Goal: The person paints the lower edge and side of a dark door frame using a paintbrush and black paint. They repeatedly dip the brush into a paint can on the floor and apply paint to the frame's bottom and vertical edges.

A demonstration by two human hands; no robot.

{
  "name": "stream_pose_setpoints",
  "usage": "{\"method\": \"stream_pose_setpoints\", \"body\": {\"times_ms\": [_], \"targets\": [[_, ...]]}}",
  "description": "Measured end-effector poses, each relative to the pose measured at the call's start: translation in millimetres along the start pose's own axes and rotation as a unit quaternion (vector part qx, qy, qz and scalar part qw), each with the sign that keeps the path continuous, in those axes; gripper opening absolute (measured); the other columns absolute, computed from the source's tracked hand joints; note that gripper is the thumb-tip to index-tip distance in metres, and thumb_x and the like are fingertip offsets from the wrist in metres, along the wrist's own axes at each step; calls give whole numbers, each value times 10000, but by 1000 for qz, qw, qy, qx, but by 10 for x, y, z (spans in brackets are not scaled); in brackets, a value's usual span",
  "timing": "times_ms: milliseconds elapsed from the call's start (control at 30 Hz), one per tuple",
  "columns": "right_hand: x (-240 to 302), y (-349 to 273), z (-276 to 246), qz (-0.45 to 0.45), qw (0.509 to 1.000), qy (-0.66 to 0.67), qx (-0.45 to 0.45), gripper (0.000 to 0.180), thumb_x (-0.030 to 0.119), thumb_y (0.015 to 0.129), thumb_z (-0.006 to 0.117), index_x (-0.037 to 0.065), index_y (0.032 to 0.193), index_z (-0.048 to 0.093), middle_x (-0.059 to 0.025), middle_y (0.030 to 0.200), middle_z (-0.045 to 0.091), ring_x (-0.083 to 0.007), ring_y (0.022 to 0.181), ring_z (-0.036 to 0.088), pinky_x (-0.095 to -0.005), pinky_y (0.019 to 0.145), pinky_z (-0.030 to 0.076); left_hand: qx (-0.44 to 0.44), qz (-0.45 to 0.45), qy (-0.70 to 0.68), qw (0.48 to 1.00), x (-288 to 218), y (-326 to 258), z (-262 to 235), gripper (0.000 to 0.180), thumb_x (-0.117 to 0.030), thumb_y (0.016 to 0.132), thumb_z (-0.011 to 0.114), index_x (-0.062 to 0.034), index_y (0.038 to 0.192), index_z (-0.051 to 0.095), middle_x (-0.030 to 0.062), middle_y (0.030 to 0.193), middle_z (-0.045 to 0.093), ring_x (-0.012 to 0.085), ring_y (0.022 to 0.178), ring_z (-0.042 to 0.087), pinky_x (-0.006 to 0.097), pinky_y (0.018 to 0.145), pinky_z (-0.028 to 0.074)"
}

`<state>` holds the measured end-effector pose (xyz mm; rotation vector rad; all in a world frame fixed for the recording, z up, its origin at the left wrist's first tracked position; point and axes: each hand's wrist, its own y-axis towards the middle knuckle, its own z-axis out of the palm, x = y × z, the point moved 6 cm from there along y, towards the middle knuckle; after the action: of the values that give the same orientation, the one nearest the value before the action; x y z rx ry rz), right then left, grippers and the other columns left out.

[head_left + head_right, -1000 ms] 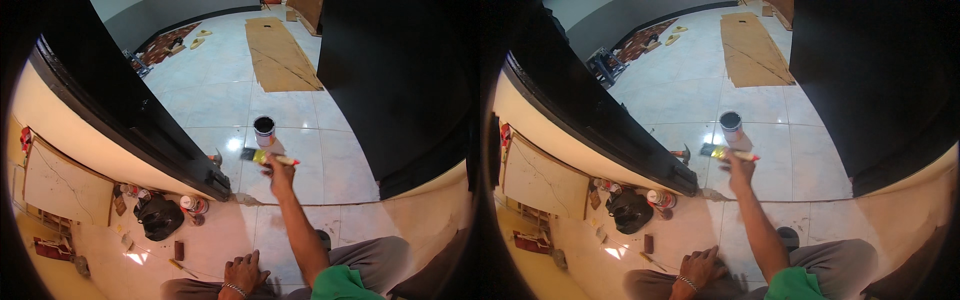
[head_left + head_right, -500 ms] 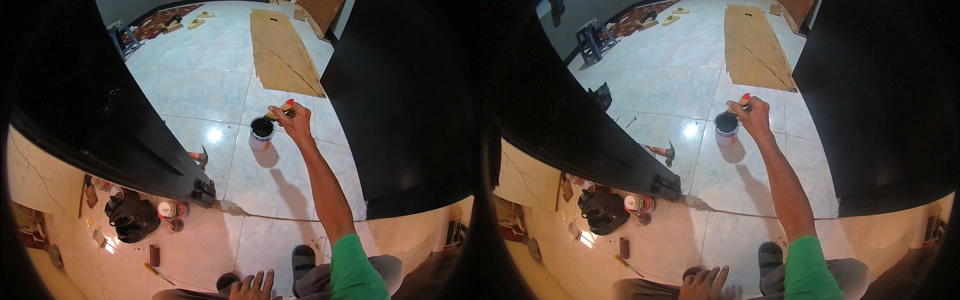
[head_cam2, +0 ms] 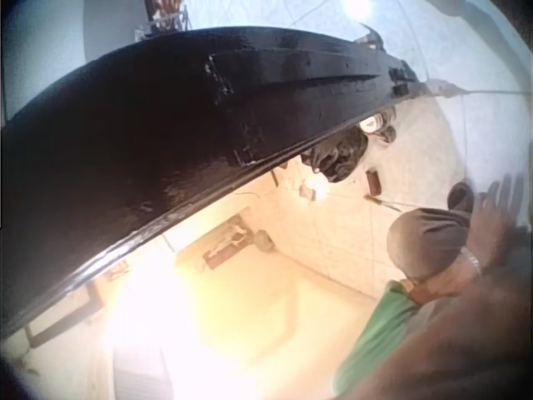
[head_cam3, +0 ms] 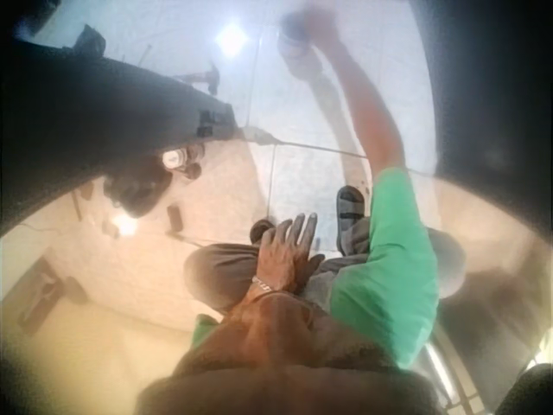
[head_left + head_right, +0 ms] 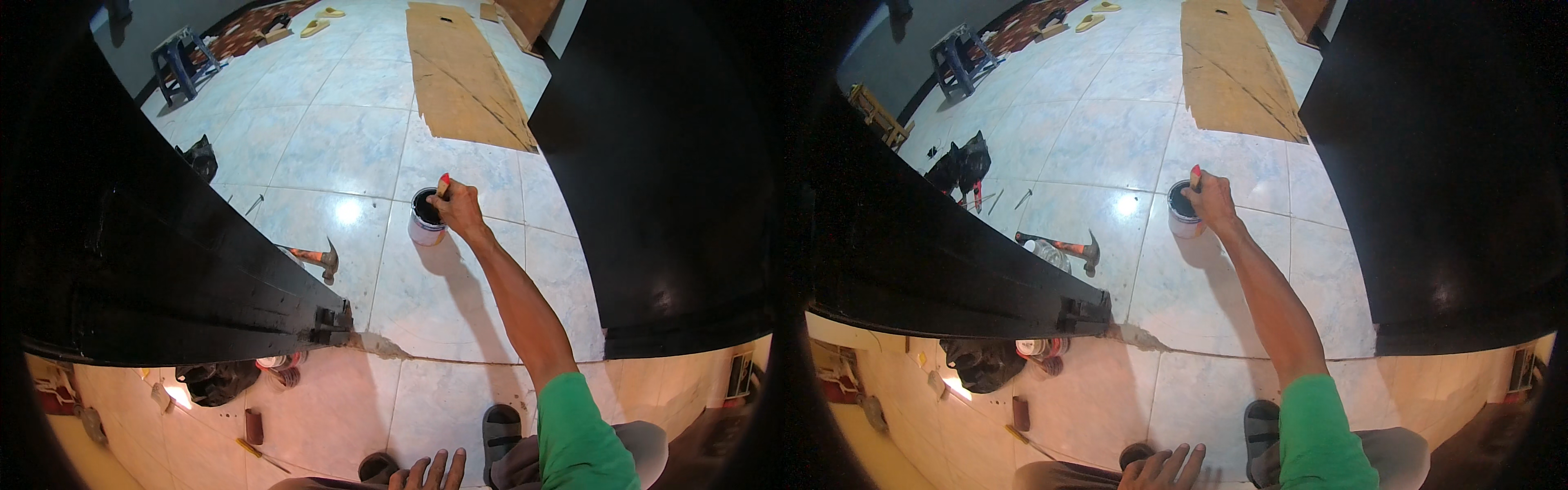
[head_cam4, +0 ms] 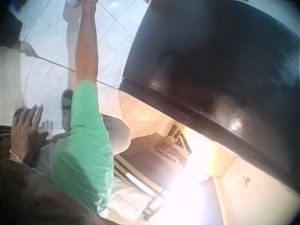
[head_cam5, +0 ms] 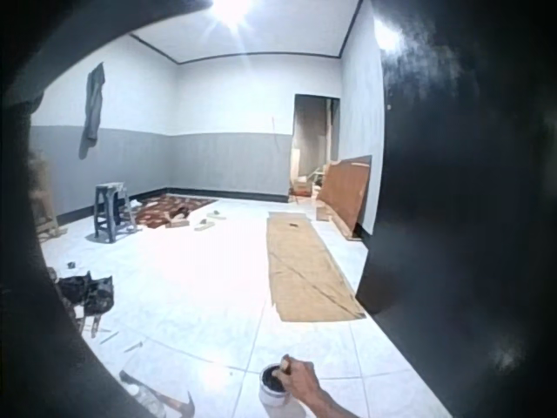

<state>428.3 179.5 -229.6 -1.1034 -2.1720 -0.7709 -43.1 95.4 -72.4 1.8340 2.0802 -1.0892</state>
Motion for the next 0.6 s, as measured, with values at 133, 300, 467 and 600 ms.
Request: {"method": "stream_pose_setpoints", "body": {"times_ms": [133, 300, 467, 600], "targets": [[132, 61, -82, -10, 1000, 1, -16, 301, 225, 828, 819, -35, 902, 687, -213, 790, 724, -382, 791, 725, -450, 752, 553, -3, -1, 3, 1000, 7, -40, -28, 852, -425, 839, 768, -95, 1548, 430, 148, 1468, 557, 315, 1301, 525, 476, 1025, 428], [510, -64, -554, 7, 994, 78, -82, 327, 274, 816, 831, -24, 875, 709, -189, 790, 737, -321, 733, 718, -415, 717, 544, -4, -6, 17, 1000, -18, -54, -41, 850, -434, 846, 760, -98, 1551, 425, 139, 1465, 561, 307, 1291, 533, 469, 1026, 429], [321, -143, -609, 50, 994, 76, -57, 322, 274, 821, 832, -24, 871, 722, -159, 793, 746, -259, 729, 716, -390, 710, 546, -10, 1, 30, 999, -62, -80, 31, 852, -443, 844, 758, -103, 1551, 427, 136, 1472, 559, 300, 1288, 536, 463, 1024, 428], [201, -276, -493, -20, 989, 139, -37, 145, 117, 857, 790, -13, 892, 735, -128, 815, 762, -224, 734, 719, -372, 721, 557, -15, 5, 36, 999, -101, -107, 41, 846, -448, 847, 752, -107, 1550, 429, 136, 1473, 559, 299, 1285, 538, 462, 1024, 427]]}}
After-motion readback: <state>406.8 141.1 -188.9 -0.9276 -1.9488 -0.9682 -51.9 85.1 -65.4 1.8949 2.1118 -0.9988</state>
